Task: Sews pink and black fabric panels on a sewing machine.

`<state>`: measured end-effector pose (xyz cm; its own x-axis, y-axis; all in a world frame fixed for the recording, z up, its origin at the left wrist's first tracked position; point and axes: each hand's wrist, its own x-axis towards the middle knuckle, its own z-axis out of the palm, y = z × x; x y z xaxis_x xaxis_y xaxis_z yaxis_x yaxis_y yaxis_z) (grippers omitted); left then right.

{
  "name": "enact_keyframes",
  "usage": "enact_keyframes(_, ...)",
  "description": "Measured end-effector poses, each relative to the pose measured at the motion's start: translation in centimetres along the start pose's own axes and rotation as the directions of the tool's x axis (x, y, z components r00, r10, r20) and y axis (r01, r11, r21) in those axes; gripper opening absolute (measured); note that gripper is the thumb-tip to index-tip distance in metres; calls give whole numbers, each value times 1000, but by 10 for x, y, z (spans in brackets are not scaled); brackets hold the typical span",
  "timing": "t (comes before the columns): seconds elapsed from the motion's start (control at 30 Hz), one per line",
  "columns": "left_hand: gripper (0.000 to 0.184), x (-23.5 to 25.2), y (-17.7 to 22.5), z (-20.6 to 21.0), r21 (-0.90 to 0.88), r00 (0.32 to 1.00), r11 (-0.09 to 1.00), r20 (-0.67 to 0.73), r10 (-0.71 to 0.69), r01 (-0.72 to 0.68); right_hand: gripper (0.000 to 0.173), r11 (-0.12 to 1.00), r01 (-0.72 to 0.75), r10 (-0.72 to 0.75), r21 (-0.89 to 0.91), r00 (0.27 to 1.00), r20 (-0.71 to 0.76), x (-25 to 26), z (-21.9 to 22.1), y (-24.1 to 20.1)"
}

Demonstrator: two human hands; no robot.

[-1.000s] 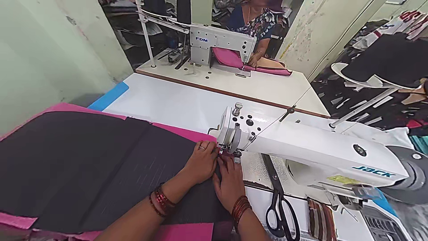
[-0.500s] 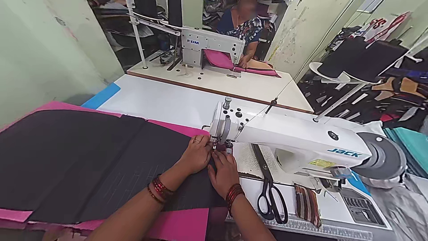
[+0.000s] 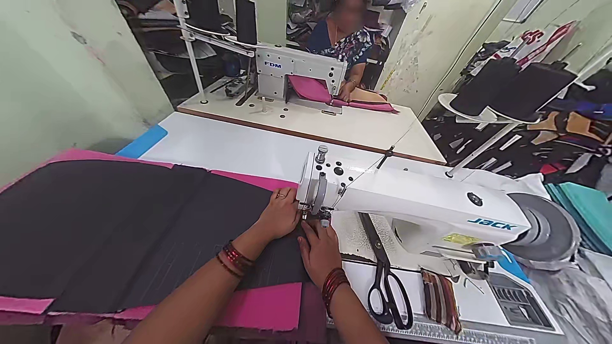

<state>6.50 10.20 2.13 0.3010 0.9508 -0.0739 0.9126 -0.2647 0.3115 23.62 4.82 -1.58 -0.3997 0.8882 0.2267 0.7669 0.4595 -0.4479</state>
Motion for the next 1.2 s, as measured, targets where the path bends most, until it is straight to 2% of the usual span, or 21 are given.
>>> enact_keyframes(0.1, 50, 5, -4, 0, -2, 999, 1000, -40, 22, -22, 43, 999, -53, 53, 8, 998, 33, 4, -1, -1)
enact_keyframes(0.27, 50, 6, -4, 1, 6, 994, 999, -98, 38, -37, 42, 999, -35, 35, 8, 999, -2, 5, -2, -2)
enact_keyframes(0.37, 48, 4, -6, 7, 30, 976, 996, -195, 92, -88, 42, 999, -50, 50, 8, 998, 34, 5, -4, -3)
enact_keyframes(0.43, 45, -3, -4, 8, 42, 981, 995, -166, 97, -91, 43, 997, -74, 73, 7, 993, 98, 4, -9, -5)
enact_keyframes(0.47, 44, -11, 1, 7, 30, 992, 997, -100, 70, -68, 43, 998, -68, 66, 13, 993, 103, 3, -10, -5)
enact_keyframes(0.53, 48, -39, 14, 7, -18, 1000, 999, 1, 28, -28, 39, 999, 5, -7, 43, 999, 38, -2, -9, -4)
enact_keyframes(0.6, 54, -76, 23, 21, -47, 996, 997, -52, 67, -69, 37, 993, 101, -99, 60, 995, -22, -8, -6, -3)
enact_keyframes(0.67, 66, -114, 25, 39, -16, 968, 981, -170, 185, -191, 38, 992, 119, -119, 48, 993, 4, -11, -8, -4)
enact_keyframes(0.73, 78, -140, 23, 52, 42, 924, 951, -225, 309, -308, 39, 994, 101, -103, 34, 994, 44, -11, -11, -5)
enact_keyframes(0.83, 82, -151, 14, 61, 168, 841, 898, -315, 440, -407, 38, 994, 106, -106, 6, 994, 21, -8, -7, -5)
enact_keyframes(0.93, 89, -141, 8, 66, 267, 768, 856, -379, 516, -443, 39, 997, 74, -74, -2, 997, 34, -5, -6, -6)
enact_keyframes(1.03, 86, -132, 3, 66, 308, 734, 829, -389, 557, -467, 40, 997, 76, -76, -11, 997, 25, -6, -6, -4)
enact_keyframes(1.2, 79, -121, -2, 60, 320, 730, 823, -384, 566, -470, 36, 991, 135, -136, -26, 988, -68, -7, 0, 0)
